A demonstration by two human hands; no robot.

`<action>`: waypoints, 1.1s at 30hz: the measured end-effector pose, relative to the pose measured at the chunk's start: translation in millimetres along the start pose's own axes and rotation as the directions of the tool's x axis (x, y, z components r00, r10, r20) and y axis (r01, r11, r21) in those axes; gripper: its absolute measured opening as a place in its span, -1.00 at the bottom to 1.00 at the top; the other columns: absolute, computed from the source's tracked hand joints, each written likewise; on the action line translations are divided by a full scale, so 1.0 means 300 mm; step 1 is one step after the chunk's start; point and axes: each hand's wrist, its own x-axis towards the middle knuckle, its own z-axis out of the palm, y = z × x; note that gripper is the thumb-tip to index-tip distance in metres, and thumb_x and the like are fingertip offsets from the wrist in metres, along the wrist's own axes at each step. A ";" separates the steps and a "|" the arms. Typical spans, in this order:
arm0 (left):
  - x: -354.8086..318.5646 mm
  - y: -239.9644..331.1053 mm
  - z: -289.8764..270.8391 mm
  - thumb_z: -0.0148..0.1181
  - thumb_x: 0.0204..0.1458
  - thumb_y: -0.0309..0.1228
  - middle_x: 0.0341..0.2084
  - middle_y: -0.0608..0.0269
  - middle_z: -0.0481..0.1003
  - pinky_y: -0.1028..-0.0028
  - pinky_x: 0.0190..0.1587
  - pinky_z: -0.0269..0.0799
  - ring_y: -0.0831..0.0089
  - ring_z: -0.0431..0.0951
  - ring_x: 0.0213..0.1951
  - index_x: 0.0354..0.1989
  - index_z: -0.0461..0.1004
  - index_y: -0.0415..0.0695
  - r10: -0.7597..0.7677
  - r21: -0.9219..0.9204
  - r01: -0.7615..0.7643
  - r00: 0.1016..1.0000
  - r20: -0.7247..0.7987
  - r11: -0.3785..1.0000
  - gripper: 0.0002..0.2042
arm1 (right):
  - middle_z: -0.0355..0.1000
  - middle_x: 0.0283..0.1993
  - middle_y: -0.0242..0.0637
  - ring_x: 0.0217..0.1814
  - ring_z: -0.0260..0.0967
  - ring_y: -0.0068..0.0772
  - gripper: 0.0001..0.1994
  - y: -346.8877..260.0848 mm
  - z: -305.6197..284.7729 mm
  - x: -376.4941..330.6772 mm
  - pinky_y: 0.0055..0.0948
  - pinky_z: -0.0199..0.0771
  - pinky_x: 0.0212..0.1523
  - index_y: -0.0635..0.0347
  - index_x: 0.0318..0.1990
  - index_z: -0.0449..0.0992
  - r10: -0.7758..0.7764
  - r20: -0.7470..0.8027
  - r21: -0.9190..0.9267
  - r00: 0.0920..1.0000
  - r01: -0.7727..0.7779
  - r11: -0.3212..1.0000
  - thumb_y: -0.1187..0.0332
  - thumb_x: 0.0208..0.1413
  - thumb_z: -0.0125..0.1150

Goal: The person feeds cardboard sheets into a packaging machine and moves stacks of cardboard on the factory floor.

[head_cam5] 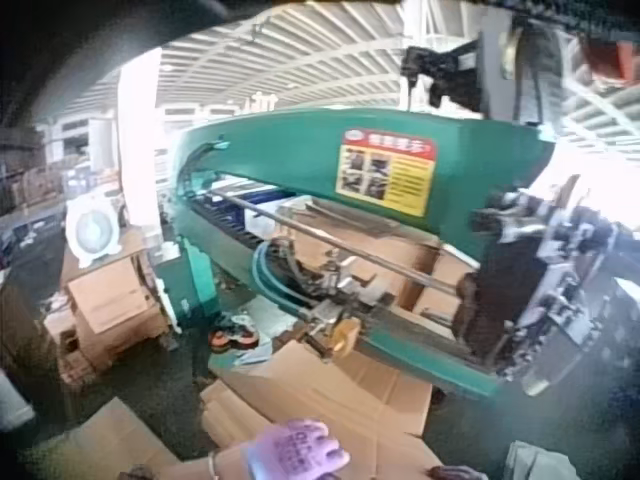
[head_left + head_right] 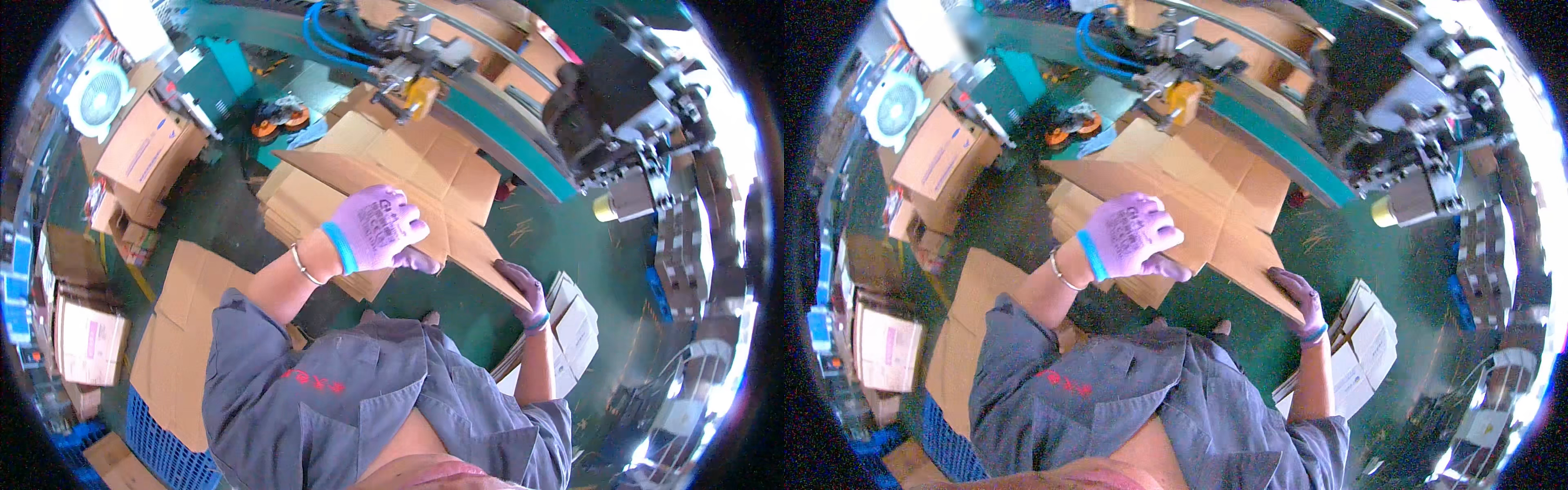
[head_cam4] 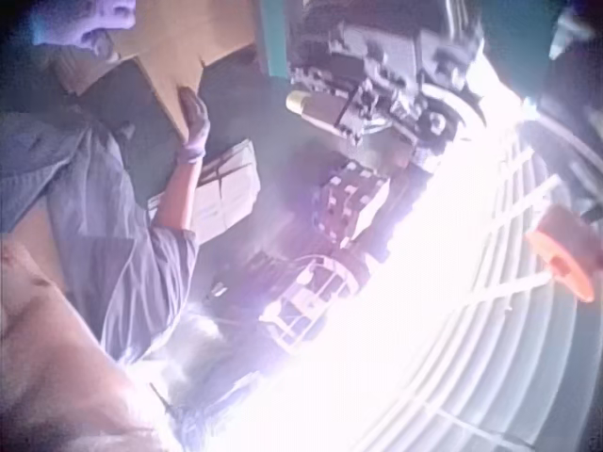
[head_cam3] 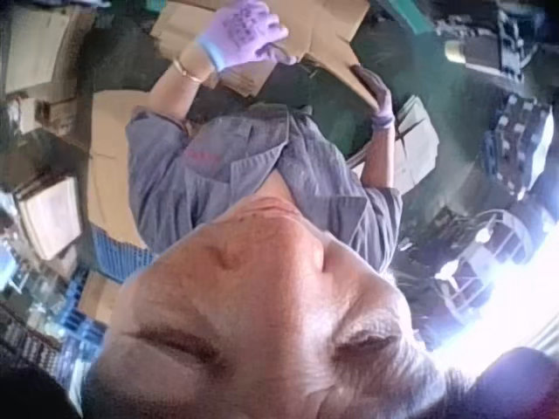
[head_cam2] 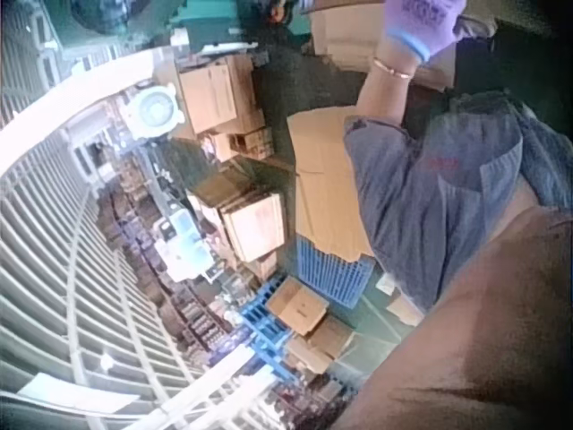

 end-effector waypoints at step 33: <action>0.597 -0.049 0.376 0.16 -0.02 -0.22 -0.07 0.13 0.47 0.19 0.08 0.31 0.11 0.44 -0.05 0.00 0.45 -0.08 -0.226 -0.080 0.212 0.906 -0.357 0.974 -0.61 | 0.45 -0.21 -0.27 -0.21 0.41 -0.45 -0.36 0.264 -0.828 0.308 -0.47 0.40 -0.21 0.35 0.17 0.25 0.514 -0.473 0.837 0.716 0.183 0.516 -0.07 0.15 -0.09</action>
